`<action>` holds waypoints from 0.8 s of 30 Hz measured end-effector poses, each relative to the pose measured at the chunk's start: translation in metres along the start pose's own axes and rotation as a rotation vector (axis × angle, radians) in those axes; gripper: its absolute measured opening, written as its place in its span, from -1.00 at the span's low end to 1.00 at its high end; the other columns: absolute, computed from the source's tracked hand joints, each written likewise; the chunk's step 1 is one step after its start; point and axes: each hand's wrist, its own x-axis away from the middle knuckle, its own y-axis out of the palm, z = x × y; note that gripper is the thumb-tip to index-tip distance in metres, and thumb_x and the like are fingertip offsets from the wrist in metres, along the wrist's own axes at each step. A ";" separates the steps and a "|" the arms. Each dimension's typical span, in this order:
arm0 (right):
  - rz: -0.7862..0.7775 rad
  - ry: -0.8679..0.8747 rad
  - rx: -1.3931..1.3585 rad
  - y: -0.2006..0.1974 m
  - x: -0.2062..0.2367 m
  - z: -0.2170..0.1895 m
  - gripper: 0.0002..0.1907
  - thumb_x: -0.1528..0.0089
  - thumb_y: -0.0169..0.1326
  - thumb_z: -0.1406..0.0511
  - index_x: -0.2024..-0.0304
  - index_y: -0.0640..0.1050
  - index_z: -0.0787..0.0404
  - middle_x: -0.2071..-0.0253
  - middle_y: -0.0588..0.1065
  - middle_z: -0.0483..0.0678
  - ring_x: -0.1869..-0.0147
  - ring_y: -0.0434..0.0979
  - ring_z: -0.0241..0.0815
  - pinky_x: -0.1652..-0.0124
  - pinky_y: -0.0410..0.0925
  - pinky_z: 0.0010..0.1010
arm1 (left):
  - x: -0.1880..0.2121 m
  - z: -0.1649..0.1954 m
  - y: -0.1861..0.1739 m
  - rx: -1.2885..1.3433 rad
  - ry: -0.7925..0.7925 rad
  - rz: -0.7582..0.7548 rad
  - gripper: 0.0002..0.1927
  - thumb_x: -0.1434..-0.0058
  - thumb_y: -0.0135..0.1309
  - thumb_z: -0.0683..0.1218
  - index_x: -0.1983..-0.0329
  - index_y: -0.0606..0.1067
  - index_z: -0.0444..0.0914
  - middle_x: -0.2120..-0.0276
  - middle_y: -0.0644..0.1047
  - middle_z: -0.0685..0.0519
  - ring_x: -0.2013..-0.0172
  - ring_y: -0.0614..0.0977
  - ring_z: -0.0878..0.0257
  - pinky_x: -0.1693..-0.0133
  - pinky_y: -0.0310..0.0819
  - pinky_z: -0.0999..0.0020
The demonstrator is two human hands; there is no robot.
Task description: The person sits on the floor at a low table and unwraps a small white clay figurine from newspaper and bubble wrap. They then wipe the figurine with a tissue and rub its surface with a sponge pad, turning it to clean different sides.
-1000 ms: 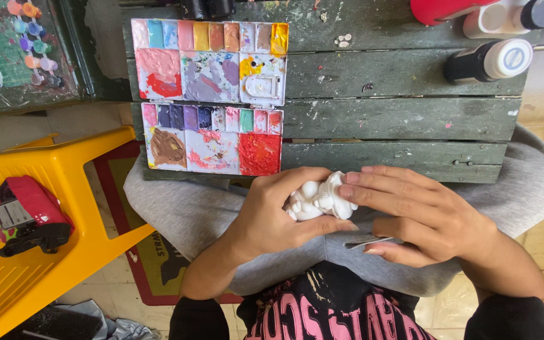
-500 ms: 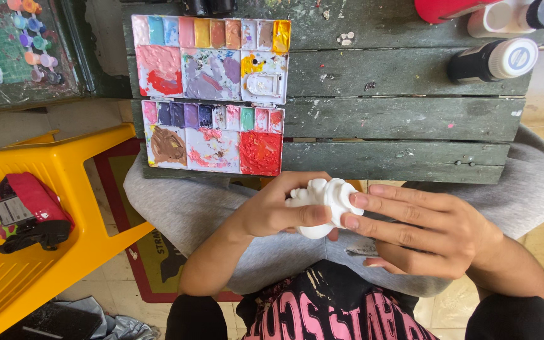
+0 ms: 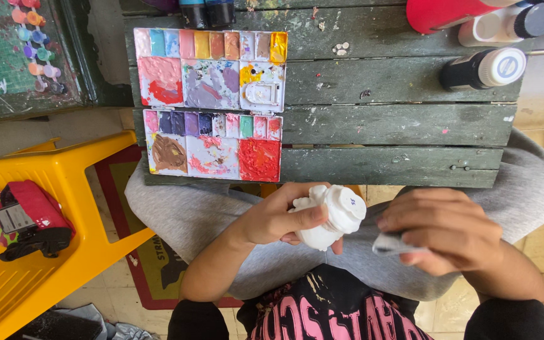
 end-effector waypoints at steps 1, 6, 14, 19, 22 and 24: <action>0.081 0.114 -0.013 0.002 0.006 0.000 -0.77 -0.33 0.15 0.31 0.22 0.40 0.35 0.30 0.58 0.09 0.18 0.73 -0.01 0.17 0.58 -0.19 | 0.000 -0.003 -0.003 0.017 -0.001 0.002 -0.39 -0.45 0.03 0.21 -0.29 0.38 -0.36 0.25 0.63 -0.15 0.59 0.34 0.49 0.58 0.10 0.59; 0.355 0.552 -0.166 0.009 0.036 0.002 -0.82 -0.39 0.10 0.34 0.11 0.43 0.36 0.20 0.61 0.11 0.24 0.68 -0.22 0.21 0.56 -0.41 | -0.009 -0.025 -0.023 0.411 -0.036 -0.224 -0.25 -0.51 -0.17 0.37 -0.23 0.38 -0.43 0.26 0.61 -0.32 0.73 0.22 0.56 0.69 0.05 0.61; 0.286 0.669 -0.321 0.008 0.044 0.019 -0.74 -0.24 0.30 0.35 0.14 0.50 0.35 0.24 0.59 0.02 0.19 0.59 -0.34 0.10 0.45 -0.53 | -0.016 -0.053 -0.029 0.567 -0.123 -0.307 -0.13 -0.51 -0.32 0.45 -0.29 0.37 -0.44 0.26 0.58 -0.38 0.73 0.19 0.48 0.69 0.00 0.62; 0.327 0.822 -0.421 0.012 0.036 0.017 -0.76 -0.18 0.32 0.42 0.18 0.52 0.34 0.25 0.58 -0.03 0.25 0.56 -0.39 0.27 0.42 -0.56 | -0.019 -0.058 -0.023 0.569 -0.151 -0.266 -0.16 -0.50 -0.30 0.42 -0.32 0.37 -0.42 0.26 0.57 -0.37 0.75 0.18 0.51 0.71 -0.02 0.62; 0.316 0.838 -0.461 0.013 0.029 0.017 -0.78 -0.19 0.31 0.43 0.18 0.53 0.34 0.26 0.57 -0.06 0.25 0.53 -0.43 0.27 0.38 -0.59 | -0.022 -0.060 -0.020 0.558 -0.143 -0.254 -0.20 -0.52 -0.29 0.40 -0.27 0.38 -0.44 0.27 0.58 -0.36 0.76 0.16 0.53 0.70 -0.03 0.62; 0.307 0.874 -0.481 0.014 0.025 0.016 -0.80 -0.18 0.31 0.43 0.21 0.54 0.33 0.30 0.57 -0.08 0.30 0.54 -0.44 0.35 0.40 -0.60 | -0.022 -0.061 -0.019 0.543 -0.128 -0.249 -0.22 -0.53 -0.28 0.38 -0.23 0.39 -0.44 0.28 0.58 -0.35 0.76 0.16 0.52 0.71 -0.03 0.61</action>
